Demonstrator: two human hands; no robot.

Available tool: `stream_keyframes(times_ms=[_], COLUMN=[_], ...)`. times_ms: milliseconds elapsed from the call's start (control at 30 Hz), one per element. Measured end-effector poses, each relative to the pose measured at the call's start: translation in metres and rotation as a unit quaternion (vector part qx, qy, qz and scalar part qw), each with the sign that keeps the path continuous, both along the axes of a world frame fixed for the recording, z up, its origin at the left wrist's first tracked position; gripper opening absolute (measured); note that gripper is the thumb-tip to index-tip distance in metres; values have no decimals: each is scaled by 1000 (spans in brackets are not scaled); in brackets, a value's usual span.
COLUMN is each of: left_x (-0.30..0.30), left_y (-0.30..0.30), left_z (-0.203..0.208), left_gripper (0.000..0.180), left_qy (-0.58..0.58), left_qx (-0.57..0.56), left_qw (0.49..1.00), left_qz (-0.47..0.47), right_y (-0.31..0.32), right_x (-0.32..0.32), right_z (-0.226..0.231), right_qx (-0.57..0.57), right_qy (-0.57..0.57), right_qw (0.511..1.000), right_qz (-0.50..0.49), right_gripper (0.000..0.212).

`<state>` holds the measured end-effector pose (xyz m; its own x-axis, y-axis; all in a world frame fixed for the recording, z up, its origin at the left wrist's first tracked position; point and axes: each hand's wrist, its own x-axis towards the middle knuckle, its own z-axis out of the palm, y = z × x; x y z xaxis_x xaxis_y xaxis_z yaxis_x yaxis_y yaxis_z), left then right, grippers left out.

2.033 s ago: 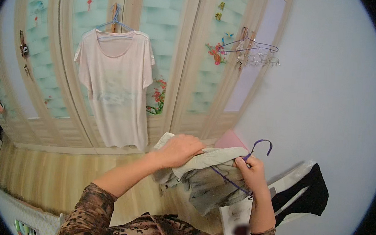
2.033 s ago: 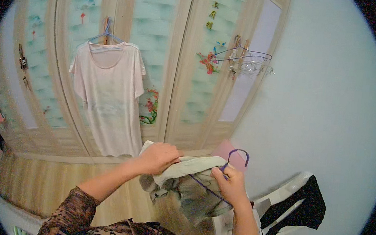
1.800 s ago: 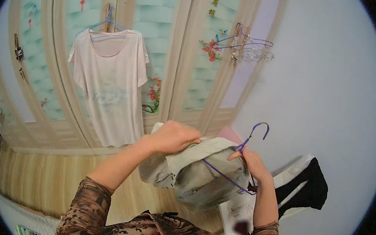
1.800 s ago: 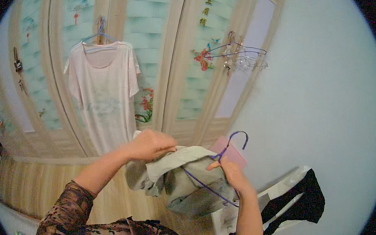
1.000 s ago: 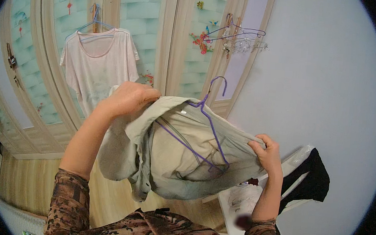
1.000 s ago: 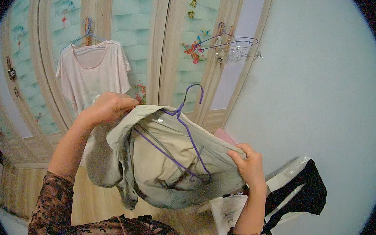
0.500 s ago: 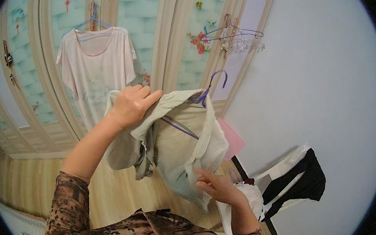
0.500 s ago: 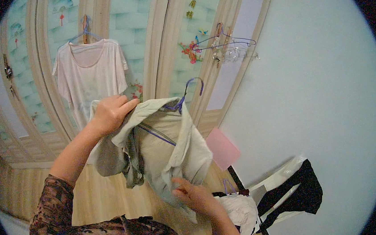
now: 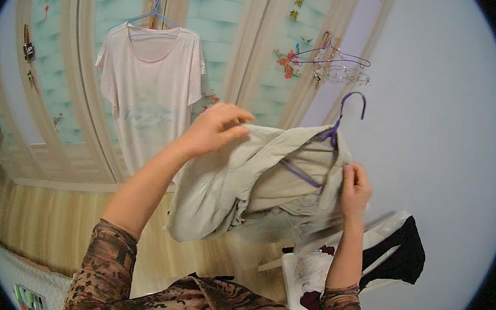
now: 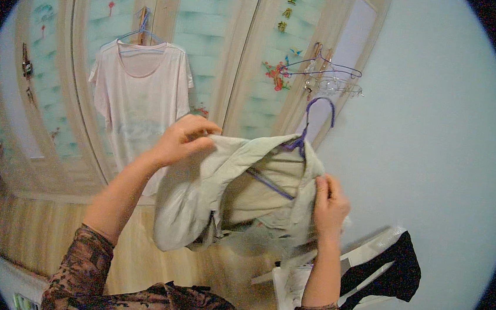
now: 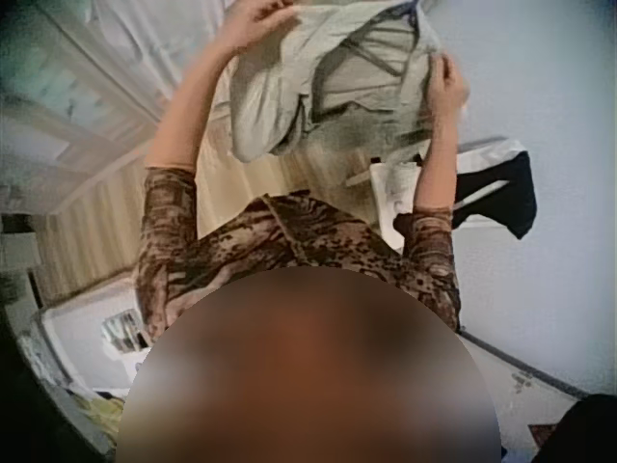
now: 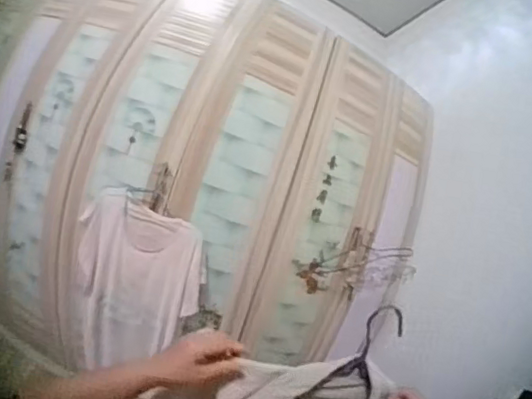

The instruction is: The person folds a beige pillowcase and a floral pillowcase on the bed, then opens a drawer to retrieve items. The person picks up a light-colored shirt from a chair, places it on a hanger, and hangs it on a wardrobe. The person then picks up a white shirt, places it on a hanger, and hangs it on the wardrobe. Finally, the person picks up a maroon shirt, places it on a hanger, and hangs it on the wardrobe.

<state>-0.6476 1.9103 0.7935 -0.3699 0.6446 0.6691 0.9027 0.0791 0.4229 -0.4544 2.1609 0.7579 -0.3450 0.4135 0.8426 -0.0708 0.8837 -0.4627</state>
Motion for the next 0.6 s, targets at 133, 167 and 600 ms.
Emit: stream_keyframes(times_ms=[133, 167, 600], left_x=[-2, -1, -23], left_y=[-15, -20, -27], left_z=[-60, -74, -26], left_gripper=[39, 42, 14], left_qy=[-131, -110, -386], left_qx=[126, 89, 174], left_qw=[983, 989, 889], left_qz=[18, 33, -175], right_y=[7, 8, 9], right_x=[6, 4, 75], right_z=[17, 18, 39], right_qx=[-37, -31, -79], right_qy=[-10, -13, -189], right_qw=[999, 999, 973], right_qz=[18, 27, 111], right_gripper=[15, 15, 17])
